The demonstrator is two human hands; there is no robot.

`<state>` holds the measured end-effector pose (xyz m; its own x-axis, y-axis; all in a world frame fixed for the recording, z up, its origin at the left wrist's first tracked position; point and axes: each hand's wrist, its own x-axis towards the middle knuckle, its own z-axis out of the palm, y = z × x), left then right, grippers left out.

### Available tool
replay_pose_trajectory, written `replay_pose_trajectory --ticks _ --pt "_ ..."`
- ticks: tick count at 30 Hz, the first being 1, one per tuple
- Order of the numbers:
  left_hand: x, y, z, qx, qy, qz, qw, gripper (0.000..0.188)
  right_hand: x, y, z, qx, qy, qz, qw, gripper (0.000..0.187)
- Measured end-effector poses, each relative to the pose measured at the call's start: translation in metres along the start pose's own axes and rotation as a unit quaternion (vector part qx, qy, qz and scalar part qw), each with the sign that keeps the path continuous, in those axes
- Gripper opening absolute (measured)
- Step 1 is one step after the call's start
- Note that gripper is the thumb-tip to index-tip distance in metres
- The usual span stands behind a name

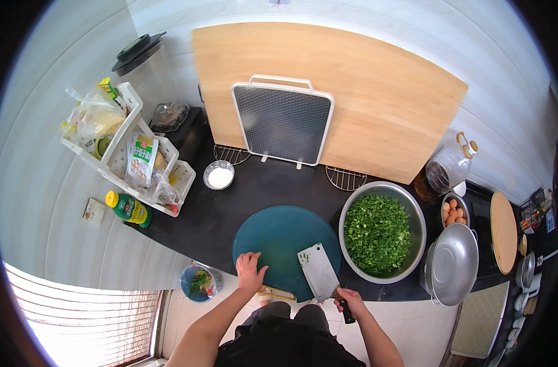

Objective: The person chops green vegetables on a cutting board using a cleaver and transfers them into a metal bowl. They then retrieve a colander and a pot from a cabinet, place them on the counter, and pour cooking oil from a large bottle into a smaller container.

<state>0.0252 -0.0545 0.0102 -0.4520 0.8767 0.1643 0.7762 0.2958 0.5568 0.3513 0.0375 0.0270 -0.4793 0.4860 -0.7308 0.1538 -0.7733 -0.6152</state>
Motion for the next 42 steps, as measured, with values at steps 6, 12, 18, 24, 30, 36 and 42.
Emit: replay_pose_trajectory --ticks 6,12,18,24,30,36,42 --pt "-0.013 0.007 0.014 0.06 -0.057 -0.033 0.996 0.055 0.008 0.003 -0.009 -0.037 0.005 0.041 0.998 0.03" --pt "-0.029 0.025 0.021 0.071 -0.088 0.014 0.994 0.054 0.009 0.007 -0.01 -0.046 -0.011 0.047 0.998 0.03" --pt "-0.047 0.039 0.042 0.07 -0.136 -0.008 0.988 0.069 0.013 0.017 -0.003 -0.054 -0.019 0.041 0.998 0.028" --pt "-0.052 0.054 0.06 0.058 -0.181 -0.02 0.981 0.08 0.017 0.026 0.003 -0.078 -0.028 0.024 0.996 0.027" --pt "-0.049 0.061 0.054 0.03 -0.189 -0.018 0.981 0.083 0.019 0.023 0.004 -0.043 -0.045 0.075 0.995 0.029" --pt "-0.042 0.041 0.038 0.044 -0.128 -0.063 0.989 0.08 0.028 0.018 0.008 -0.048 -0.082 0.067 0.993 0.03" --pt "-0.039 0.019 0.04 0.098 -0.112 -0.094 0.984 0.072 0.036 0.013 0.026 -0.065 -0.06 0.04 0.995 0.03"
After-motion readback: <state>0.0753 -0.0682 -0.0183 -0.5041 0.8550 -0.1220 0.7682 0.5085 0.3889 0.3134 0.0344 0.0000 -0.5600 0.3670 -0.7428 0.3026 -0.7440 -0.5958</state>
